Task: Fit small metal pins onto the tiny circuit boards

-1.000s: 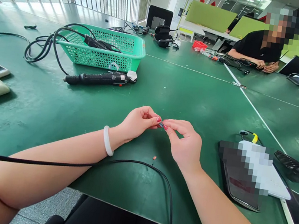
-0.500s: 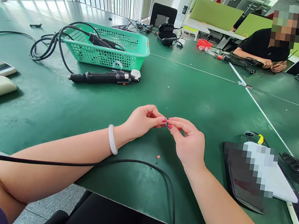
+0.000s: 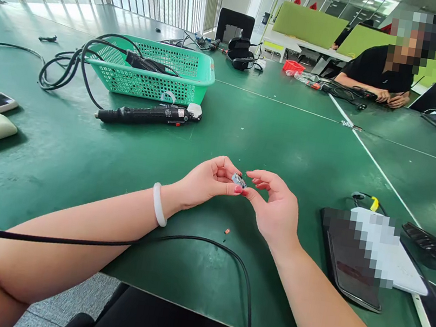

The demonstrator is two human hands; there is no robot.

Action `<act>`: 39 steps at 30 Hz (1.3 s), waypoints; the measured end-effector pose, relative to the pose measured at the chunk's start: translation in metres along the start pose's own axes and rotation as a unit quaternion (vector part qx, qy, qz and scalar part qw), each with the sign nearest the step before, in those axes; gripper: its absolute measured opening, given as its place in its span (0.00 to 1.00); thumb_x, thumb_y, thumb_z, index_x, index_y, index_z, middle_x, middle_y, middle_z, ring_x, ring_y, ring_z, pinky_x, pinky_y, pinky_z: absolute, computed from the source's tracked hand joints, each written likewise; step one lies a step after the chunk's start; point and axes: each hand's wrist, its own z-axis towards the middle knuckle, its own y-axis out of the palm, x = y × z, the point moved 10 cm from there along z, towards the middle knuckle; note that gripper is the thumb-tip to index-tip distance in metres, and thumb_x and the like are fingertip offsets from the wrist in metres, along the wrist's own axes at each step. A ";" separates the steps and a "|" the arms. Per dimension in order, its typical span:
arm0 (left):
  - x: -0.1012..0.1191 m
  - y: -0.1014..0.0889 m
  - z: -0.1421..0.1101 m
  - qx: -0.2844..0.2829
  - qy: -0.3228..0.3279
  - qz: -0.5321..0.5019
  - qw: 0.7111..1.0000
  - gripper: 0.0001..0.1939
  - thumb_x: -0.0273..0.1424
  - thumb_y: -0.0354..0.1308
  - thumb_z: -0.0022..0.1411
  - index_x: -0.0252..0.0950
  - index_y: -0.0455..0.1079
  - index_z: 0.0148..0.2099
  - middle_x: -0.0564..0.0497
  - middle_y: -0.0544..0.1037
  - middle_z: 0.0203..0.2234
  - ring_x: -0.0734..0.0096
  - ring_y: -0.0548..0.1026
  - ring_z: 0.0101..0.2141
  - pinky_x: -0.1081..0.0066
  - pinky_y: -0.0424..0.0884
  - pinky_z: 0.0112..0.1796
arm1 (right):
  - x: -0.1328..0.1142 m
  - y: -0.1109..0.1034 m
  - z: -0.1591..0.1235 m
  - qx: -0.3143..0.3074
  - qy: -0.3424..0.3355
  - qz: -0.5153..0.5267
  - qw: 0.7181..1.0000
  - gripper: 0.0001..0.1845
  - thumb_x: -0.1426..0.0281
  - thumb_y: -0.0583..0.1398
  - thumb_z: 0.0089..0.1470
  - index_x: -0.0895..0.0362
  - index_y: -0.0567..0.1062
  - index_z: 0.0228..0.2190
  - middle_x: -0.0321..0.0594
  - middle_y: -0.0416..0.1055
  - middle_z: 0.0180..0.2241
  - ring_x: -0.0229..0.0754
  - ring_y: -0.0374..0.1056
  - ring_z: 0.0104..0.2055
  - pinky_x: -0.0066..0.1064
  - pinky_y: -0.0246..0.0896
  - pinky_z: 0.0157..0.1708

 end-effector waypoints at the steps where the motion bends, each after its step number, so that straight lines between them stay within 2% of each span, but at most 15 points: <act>1: 0.000 -0.001 0.000 0.002 -0.001 0.004 1.000 0.17 0.26 0.70 0.44 0.32 0.63 0.32 0.54 0.76 0.27 0.77 0.75 0.29 0.69 0.70 0.38 | -0.002 -0.003 0.001 0.001 -0.004 -0.018 1.000 0.12 0.66 0.64 0.47 0.51 0.75 0.37 0.38 0.73 0.39 0.41 0.65 0.38 0.37 0.62 0.42; 4: 0.000 -0.006 0.001 0.019 -0.002 0.017 1.000 0.16 0.28 0.68 0.46 0.32 0.63 0.33 0.54 0.76 0.26 0.74 0.76 0.30 0.67 0.70 0.38 | -0.001 -0.009 0.004 -0.033 0.018 -0.086 0.996 0.13 0.64 0.65 0.44 0.51 0.76 0.35 0.37 0.72 0.34 0.40 0.65 0.34 0.35 0.62 0.34; 5: 0.000 -0.008 0.002 0.029 -0.001 0.021 0.999 0.16 0.27 0.68 0.47 0.33 0.63 0.34 0.54 0.75 0.26 0.74 0.76 0.30 0.67 0.69 0.38 | 0.003 -0.005 0.003 -0.082 0.034 -0.104 0.991 0.12 0.64 0.66 0.43 0.52 0.76 0.33 0.36 0.72 0.30 0.39 0.64 0.30 0.33 0.61 0.31; 6: 0.000 -0.011 0.002 0.039 -0.001 0.025 0.999 0.15 0.27 0.67 0.48 0.33 0.63 0.35 0.54 0.75 0.26 0.74 0.76 0.30 0.68 0.69 0.38 | 0.006 0.007 -0.002 -0.167 0.044 -0.119 0.978 0.11 0.64 0.66 0.42 0.52 0.77 0.31 0.34 0.70 0.27 0.37 0.63 0.27 0.32 0.60 0.28; 8: 0.000 -0.016 0.003 0.059 -0.001 0.033 0.998 0.14 0.25 0.65 0.50 0.33 0.63 0.36 0.54 0.74 0.25 0.75 0.76 0.30 0.69 0.68 0.37 | 0.010 0.029 -0.020 -0.319 0.046 -0.139 0.936 0.07 0.66 0.65 0.43 0.52 0.77 0.29 0.32 0.68 0.24 0.35 0.61 0.25 0.30 0.58 0.25; 10: 0.000 -0.020 0.003 0.074 -0.005 0.039 0.996 0.12 0.23 0.63 0.51 0.33 0.63 0.36 0.54 0.74 0.25 0.75 0.75 0.30 0.69 0.68 0.37 | 0.010 0.041 -0.033 -0.389 0.027 -0.155 0.908 0.04 0.69 0.64 0.45 0.51 0.77 0.28 0.32 0.69 0.26 0.35 0.62 0.26 0.29 0.59 0.26; 13: -0.001 -0.022 0.003 0.085 -0.011 0.054 0.995 0.11 0.21 0.61 0.53 0.33 0.62 0.37 0.55 0.73 0.26 0.77 0.75 0.29 0.68 0.68 0.38 | 0.007 0.052 -0.040 -0.408 -0.010 -0.165 0.898 0.05 0.73 0.61 0.47 0.51 0.76 0.24 0.33 0.71 0.26 0.37 0.64 0.29 0.31 0.59 0.29; 17: -0.002 -0.020 0.003 0.077 -0.021 0.084 0.993 0.12 0.20 0.59 0.54 0.33 0.62 0.40 0.54 0.73 0.27 0.77 0.74 0.30 0.67 0.69 0.40 | 0.007 0.059 -0.042 -0.415 -0.022 -0.165 0.895 0.09 0.75 0.59 0.49 0.52 0.75 0.21 0.33 0.71 0.27 0.37 0.65 0.29 0.31 0.59 0.29; 20: -0.003 -0.018 0.003 0.066 -0.025 0.102 0.992 0.16 0.19 0.58 0.54 0.33 0.64 0.45 0.53 0.73 0.30 0.77 0.74 0.31 0.67 0.69 0.41 | 0.000 0.049 -0.031 -0.359 -0.030 -0.168 0.917 0.08 0.73 0.59 0.50 0.52 0.75 0.23 0.34 0.71 0.27 0.36 0.63 0.28 0.30 0.58 0.28; 24: -0.005 -0.015 0.004 0.053 -0.016 0.121 0.991 0.13 0.19 0.57 0.54 0.32 0.66 0.43 0.52 0.73 0.32 0.77 0.74 0.33 0.67 0.69 0.43 | -0.010 0.007 -0.006 -0.133 0.004 -0.109 0.985 0.06 0.68 0.60 0.49 0.54 0.75 0.23 0.35 0.70 0.25 0.35 0.61 0.25 0.30 0.57 0.26; 26: -0.005 -0.012 0.004 0.047 -0.011 0.129 0.990 0.11 0.19 0.57 0.54 0.32 0.66 0.41 0.52 0.74 0.32 0.77 0.74 0.33 0.68 0.69 0.42 | -0.008 -0.009 -0.003 -0.039 0.039 -0.065 0.996 0.06 0.67 0.62 0.48 0.55 0.74 0.22 0.35 0.70 0.24 0.35 0.62 0.24 0.30 0.58 0.25; 27: -0.005 -0.010 0.004 0.044 -0.008 0.131 0.990 0.11 0.18 0.57 0.54 0.32 0.66 0.40 0.52 0.74 0.31 0.77 0.74 0.33 0.69 0.70 0.42 | -0.006 -0.012 -0.003 -0.012 0.055 -0.050 0.997 0.06 0.66 0.62 0.47 0.55 0.74 0.22 0.35 0.70 0.23 0.35 0.62 0.24 0.30 0.58 0.24; 31: -0.003 -0.004 0.003 0.038 0.009 0.139 0.989 0.11 0.17 0.57 0.52 0.33 0.65 0.38 0.53 0.73 0.30 0.78 0.73 0.33 0.70 0.70 0.40 | -0.002 -0.006 -0.006 0.022 0.086 -0.035 0.995 0.07 0.67 0.62 0.45 0.55 0.72 0.20 0.35 0.68 0.20 0.36 0.61 0.22 0.30 0.58 0.23; 39: 0.000 -0.003 0.003 0.056 0.036 0.160 0.985 0.11 0.17 0.58 0.51 0.33 0.65 0.37 0.52 0.73 0.30 0.76 0.73 0.33 0.69 0.70 0.39 | -0.005 -0.003 -0.008 0.053 0.090 -0.073 0.992 0.08 0.66 0.61 0.45 0.56 0.73 0.19 0.36 0.70 0.20 0.38 0.63 0.23 0.32 0.59 0.26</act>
